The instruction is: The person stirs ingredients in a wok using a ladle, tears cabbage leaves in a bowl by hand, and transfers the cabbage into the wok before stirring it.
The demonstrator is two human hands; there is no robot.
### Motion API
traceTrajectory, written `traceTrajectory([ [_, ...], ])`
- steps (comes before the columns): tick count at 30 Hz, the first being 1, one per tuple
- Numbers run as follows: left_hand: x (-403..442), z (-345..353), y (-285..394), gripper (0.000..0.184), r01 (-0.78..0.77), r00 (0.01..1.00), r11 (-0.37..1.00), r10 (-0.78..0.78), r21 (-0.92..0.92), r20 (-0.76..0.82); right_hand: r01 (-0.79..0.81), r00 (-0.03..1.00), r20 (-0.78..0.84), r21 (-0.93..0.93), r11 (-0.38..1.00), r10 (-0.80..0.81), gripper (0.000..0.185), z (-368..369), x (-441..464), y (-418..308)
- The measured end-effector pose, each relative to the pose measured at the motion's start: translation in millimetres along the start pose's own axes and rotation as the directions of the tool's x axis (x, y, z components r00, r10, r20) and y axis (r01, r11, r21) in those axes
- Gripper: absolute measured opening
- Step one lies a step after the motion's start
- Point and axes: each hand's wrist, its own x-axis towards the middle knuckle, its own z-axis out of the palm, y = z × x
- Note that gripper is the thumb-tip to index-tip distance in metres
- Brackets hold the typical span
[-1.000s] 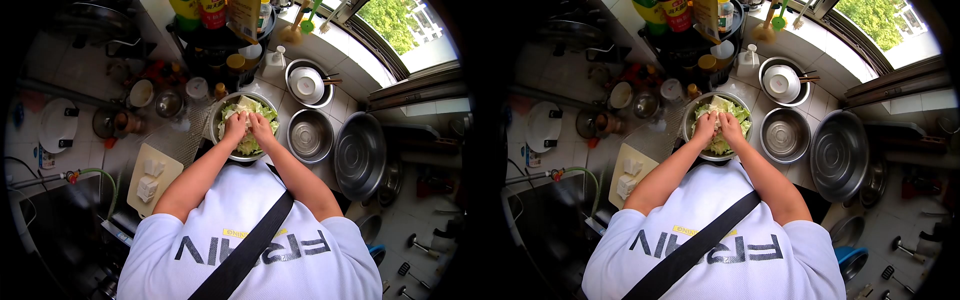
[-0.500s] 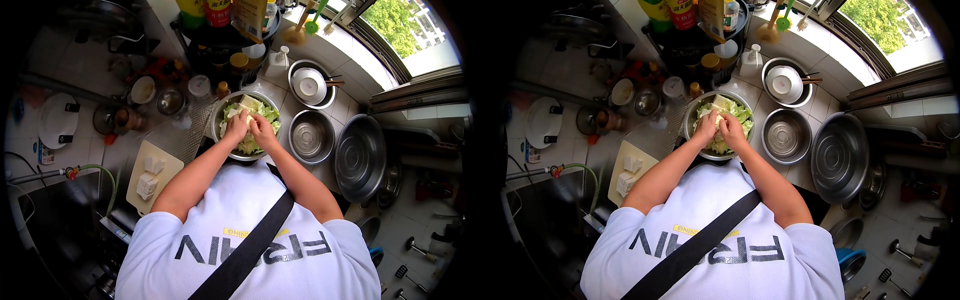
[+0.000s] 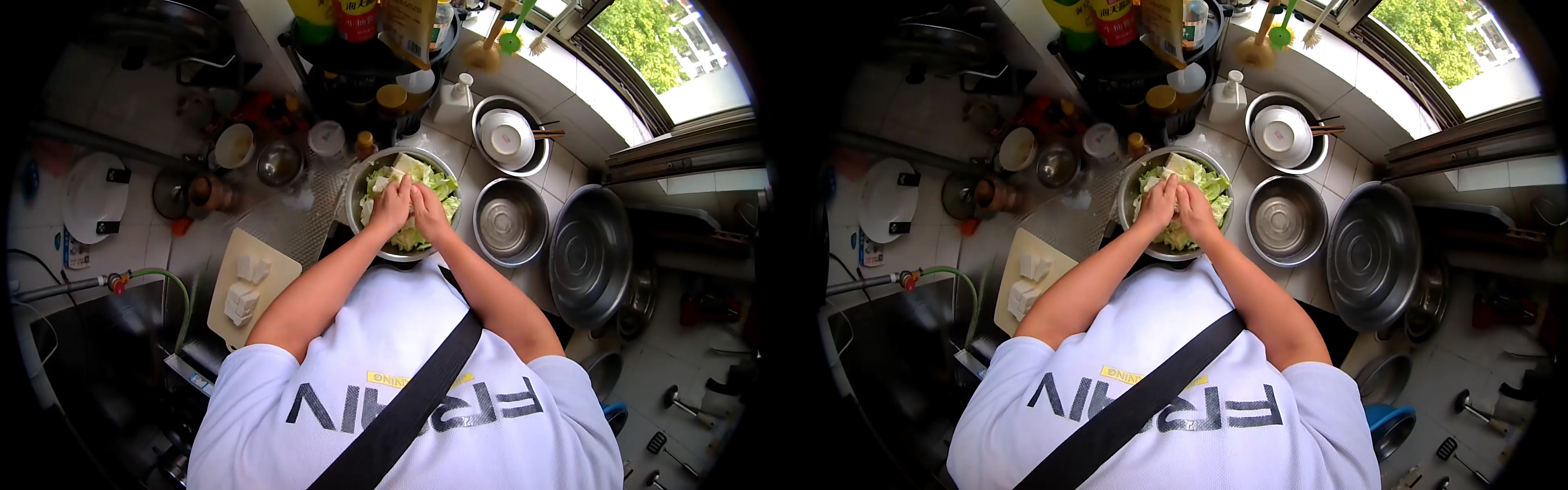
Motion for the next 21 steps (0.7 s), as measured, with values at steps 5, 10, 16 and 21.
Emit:
traceTrajectory([
  [5, -14.4, -4.4, 24.3, 0.052, -0.031, 0.989, 0.999, 0.027, -0.028, -0.144, 0.193, 0.981, 0.043, -0.295, 0.936, -0.188, 0.033, -6.7, 0.3, -3.0],
  [10, -16.3, 0.6, 21.8, 0.055, -0.039, 0.992, 0.993, 0.052, 0.108, -0.117, -0.283, 0.959, 0.065, 0.105, 0.953, 0.277, 0.032, -4.7, -3.1, -6.8],
  [16, -6.2, -9.7, 13.7, 0.059, 0.002, 0.991, 0.995, -0.014, 0.095, 0.131, -0.26, 0.965, 0.073, 0.103, 0.96, 0.253, 0.025, -4.3, -5.7, -20.0],
  [21, 6.0, -3.2, -17.9, 0.051, -0.124, 0.992, 0.976, 0.118, 0.18, 0.043, -0.482, 0.872, 0.101, 0.352, 0.802, 0.479, 0.024, -6.4, -5.4, -21.2],
])
